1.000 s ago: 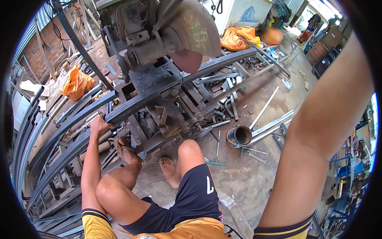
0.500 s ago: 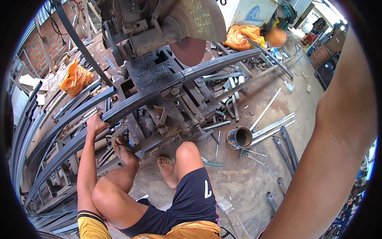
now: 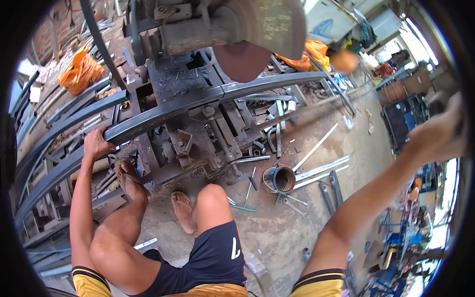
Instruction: Cutting metal beams using a stationary power saw on a fabrication floor.
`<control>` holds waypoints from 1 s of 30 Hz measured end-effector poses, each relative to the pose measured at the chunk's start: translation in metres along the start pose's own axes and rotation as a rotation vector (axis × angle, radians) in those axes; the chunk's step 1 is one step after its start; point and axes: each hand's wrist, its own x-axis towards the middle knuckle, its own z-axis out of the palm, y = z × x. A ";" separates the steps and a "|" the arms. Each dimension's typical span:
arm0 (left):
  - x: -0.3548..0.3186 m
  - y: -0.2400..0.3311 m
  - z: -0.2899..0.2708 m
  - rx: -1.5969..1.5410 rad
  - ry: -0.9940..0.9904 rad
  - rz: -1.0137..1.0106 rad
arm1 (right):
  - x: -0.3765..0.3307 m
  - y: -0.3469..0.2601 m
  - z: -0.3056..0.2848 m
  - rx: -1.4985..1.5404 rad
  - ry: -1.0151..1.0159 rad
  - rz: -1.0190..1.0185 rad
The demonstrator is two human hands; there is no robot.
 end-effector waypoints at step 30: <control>0.006 0.009 0.020 -0.021 0.046 -0.021 | -0.516 -0.118 0.220 0.723 -0.454 2.534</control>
